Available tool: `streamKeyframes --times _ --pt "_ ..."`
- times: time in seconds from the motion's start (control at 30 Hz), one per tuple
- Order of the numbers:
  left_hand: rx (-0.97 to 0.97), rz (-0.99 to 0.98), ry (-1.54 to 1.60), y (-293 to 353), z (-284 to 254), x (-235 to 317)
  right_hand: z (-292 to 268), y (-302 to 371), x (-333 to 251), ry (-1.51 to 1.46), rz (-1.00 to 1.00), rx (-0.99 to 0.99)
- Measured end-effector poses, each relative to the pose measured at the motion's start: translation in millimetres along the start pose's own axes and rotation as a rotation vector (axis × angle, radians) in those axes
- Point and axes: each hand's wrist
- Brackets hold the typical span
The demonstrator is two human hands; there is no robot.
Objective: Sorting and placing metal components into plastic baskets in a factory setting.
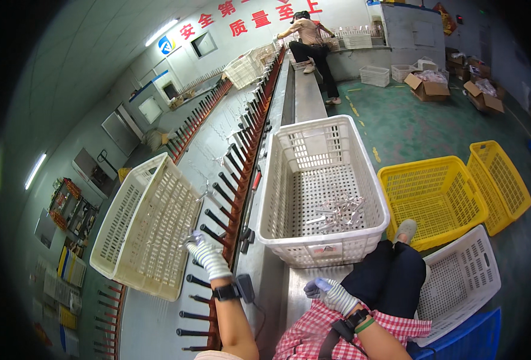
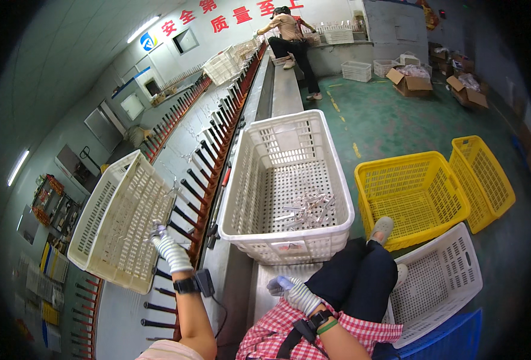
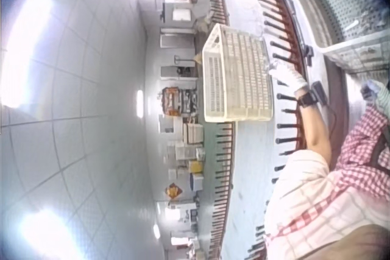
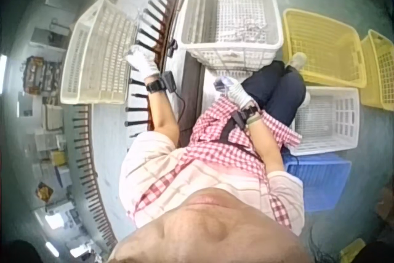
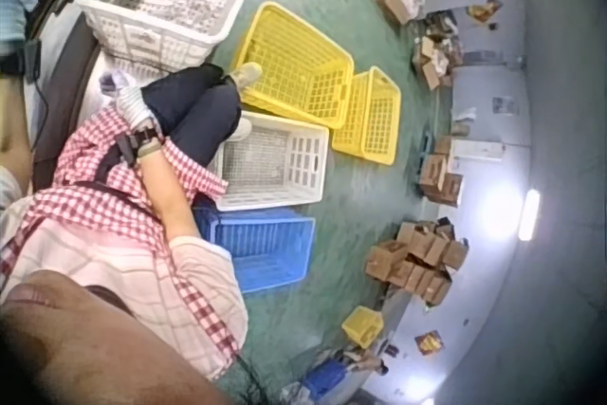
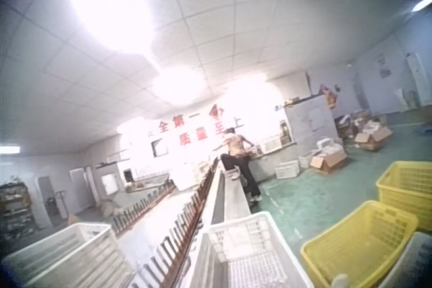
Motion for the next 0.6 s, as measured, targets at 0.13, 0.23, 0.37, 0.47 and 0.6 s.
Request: streamKeyframes --times 0.13,0.23,0.37,0.47,0.6 --pt "-0.019 0.554 0.035 3 -17 32 2 -1 -1 -0.008 0.014 0.004" --pt "-0.322 0.414 -0.053 30 -3 38 0 -1 -4 0.012 0.021 0.021" --pt "-0.319 0.273 0.281 19 -1 -30 2 -3 -1 0.040 0.021 0.002" --pt "-0.152 0.439 -0.171 16 12 -51 -1 1 -3 0.035 0.009 0.012" --pt "0.026 0.303 -0.199 -27 9 -74 0 -3 4 0.020 0.033 -0.006"
Point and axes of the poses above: each hand's wrist, its own y-axis away from the middle knuckle, its own z-axis out of the palm, x = y × z, and after that the axes turned 4 degrees about -x, right-handed
